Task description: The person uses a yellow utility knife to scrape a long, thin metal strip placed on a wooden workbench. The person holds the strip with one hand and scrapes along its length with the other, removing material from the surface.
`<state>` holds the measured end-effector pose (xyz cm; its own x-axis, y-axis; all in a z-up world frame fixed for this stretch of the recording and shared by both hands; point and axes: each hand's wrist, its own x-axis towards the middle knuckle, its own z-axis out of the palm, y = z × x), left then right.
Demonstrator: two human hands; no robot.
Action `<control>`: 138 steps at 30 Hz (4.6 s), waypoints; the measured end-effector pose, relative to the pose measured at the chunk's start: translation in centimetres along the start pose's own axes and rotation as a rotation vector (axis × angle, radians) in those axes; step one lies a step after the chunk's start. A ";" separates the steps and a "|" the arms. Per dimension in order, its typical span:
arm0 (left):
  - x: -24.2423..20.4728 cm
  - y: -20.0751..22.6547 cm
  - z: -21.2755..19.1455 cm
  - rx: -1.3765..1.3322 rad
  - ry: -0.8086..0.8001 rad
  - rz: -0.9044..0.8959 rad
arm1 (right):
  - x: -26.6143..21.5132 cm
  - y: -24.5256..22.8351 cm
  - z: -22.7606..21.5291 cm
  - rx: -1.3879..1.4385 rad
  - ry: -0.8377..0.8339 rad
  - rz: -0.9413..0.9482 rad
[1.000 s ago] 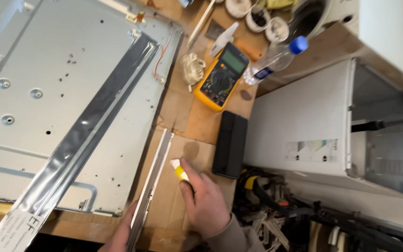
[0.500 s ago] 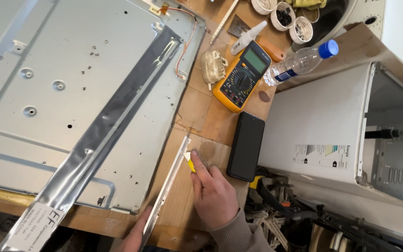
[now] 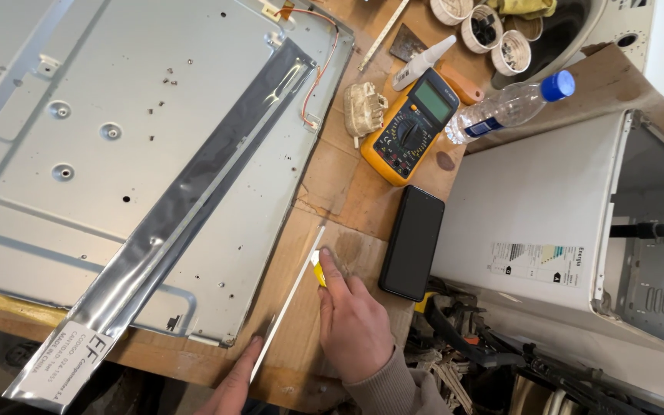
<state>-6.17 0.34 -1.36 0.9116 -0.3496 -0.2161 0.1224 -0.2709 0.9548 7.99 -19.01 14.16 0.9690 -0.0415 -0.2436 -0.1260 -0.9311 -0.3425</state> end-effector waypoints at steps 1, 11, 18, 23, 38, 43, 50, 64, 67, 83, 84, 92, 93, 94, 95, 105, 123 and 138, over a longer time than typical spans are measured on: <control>0.1 0.5 -0.4 0.002 -0.001 -0.004 | 0.0 -0.1 -0.1 0.003 -0.003 0.001; 0.5 7.0 -2.9 0.118 0.059 -0.095 | -0.6 -0.6 -0.6 0.094 0.057 -0.071; 0.9 10.1 -4.3 0.178 -0.028 -0.163 | -0.8 -0.3 -0.4 0.152 0.038 -0.063; 1.5 12.0 -4.7 0.185 -0.070 -0.205 | -1.1 -0.3 -0.1 0.134 0.048 -0.044; 0.8 12.1 -5.2 0.215 -0.149 -0.330 | -1.5 0.3 0.3 0.078 -0.026 -0.050; 1.7 13.8 -5.9 0.206 -0.110 -0.150 | -1.6 0.5 0.2 0.070 -0.052 -0.046; 2.2 14.4 -6.0 0.187 -0.190 -0.328 | -2.0 0.6 0.1 0.084 -0.076 -0.056; 2.4 14.2 -6.1 0.246 -0.176 -0.453 | -1.0 0.2 0.3 0.140 0.017 -0.008; 2.6 14.3 -6.5 0.166 -0.192 -0.450 | -1.2 0.5 0.1 0.133 0.036 -0.061; 2.5 13.9 -6.7 0.076 -0.207 -0.316 | -3.2 0.0 -1.3 0.187 -0.101 -0.162; 2.6 13.9 -6.8 0.088 -0.210 -0.269 | -3.4 -0.1 -1.3 0.187 -0.113 -0.168; 2.5 13.5 -6.8 0.164 -0.207 -0.325 | -3.4 0.8 -1.2 0.280 -0.017 -0.198; 2.7 14.1 -7.0 0.143 -0.260 -0.480 | -3.1 0.8 -1.3 0.263 -0.003 -0.153; 2.5 13.7 -6.9 0.142 -0.254 -0.487 | -2.6 0.7 -1.2 0.266 -0.010 -0.157; 2.3 13.2 -6.9 0.136 -0.201 -0.330 | -2.2 0.7 -1.1 0.254 0.017 -0.128; 1.5 11.3 -7.1 0.035 -0.311 -0.564 | -1.3 0.6 -1.1 0.194 0.032 -0.134; 2.9 14.0 -8.5 -0.004 -0.325 -0.627 | -2.4 -0.3 -1.4 0.188 -0.132 -0.089; 2.4 13.2 -8.8 0.019 -0.376 -0.579 | -1.0 1.0 -1.0 0.189 0.206 -0.123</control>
<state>1.13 3.82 12.51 0.5033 -0.4301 -0.7495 0.5383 -0.5224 0.6613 7.11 -20.21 14.95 0.9997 -0.0231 -0.0068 -0.0232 -0.8506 -0.5253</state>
